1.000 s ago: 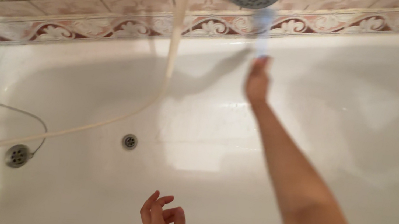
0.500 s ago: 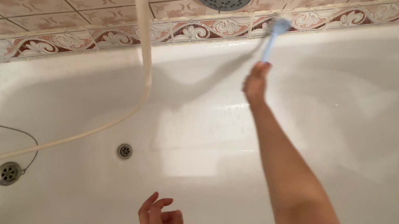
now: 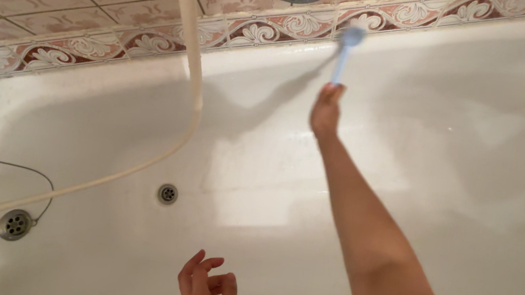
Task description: The person cleans the interior and edges of a bathtub using a handheld cleaning brush.
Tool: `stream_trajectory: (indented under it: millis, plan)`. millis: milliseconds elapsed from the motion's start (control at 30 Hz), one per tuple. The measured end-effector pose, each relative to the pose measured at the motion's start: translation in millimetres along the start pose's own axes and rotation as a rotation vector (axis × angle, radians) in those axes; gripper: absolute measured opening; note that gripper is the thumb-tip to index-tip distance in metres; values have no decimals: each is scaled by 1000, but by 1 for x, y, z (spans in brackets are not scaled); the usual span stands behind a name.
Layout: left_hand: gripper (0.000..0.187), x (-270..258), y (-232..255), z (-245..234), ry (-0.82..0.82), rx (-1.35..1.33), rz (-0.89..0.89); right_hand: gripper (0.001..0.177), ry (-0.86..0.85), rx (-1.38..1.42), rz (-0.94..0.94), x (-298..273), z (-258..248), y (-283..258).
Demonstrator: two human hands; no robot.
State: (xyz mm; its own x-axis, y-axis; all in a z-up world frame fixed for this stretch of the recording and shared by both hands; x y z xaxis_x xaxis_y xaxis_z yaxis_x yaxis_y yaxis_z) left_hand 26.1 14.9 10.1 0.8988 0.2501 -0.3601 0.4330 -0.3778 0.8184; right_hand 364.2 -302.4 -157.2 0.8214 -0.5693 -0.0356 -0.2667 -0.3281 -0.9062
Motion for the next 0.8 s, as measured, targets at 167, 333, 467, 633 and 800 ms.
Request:
stream_trajectory:
  millis: [167,333,467,633,800]
  plan:
    - [36,0,9,5,-42,-14,-18,41,-198,-246,-92,-52,30,-15]
    - [38,2,16,5,-18,-23,34,50,101,-165,-5,7,-20,35]
    - [35,-2,13,0,-36,-13,-69,42,77,357,241,43,-49,62]
    - [36,1,9,3,-32,-13,-29,58,-192,540,258,-11,59,38]
    - [37,3,18,9,-13,-39,-11,46,-308,-327,-101,-91,94,-33]
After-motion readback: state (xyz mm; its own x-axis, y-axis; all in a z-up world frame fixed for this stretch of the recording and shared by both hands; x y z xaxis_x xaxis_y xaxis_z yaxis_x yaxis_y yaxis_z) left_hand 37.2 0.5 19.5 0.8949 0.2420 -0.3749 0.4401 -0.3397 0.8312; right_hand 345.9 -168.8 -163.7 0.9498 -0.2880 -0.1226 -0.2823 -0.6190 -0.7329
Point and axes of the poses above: each hand's wrist, its own x-axis towards the middle knuckle, its own z-axis out of the palm, y = z × x, the point moved 2 cm from there along x, towards the middle knuckle, and after that the axes turned 3 degrees about z, right-handed, at the moved point
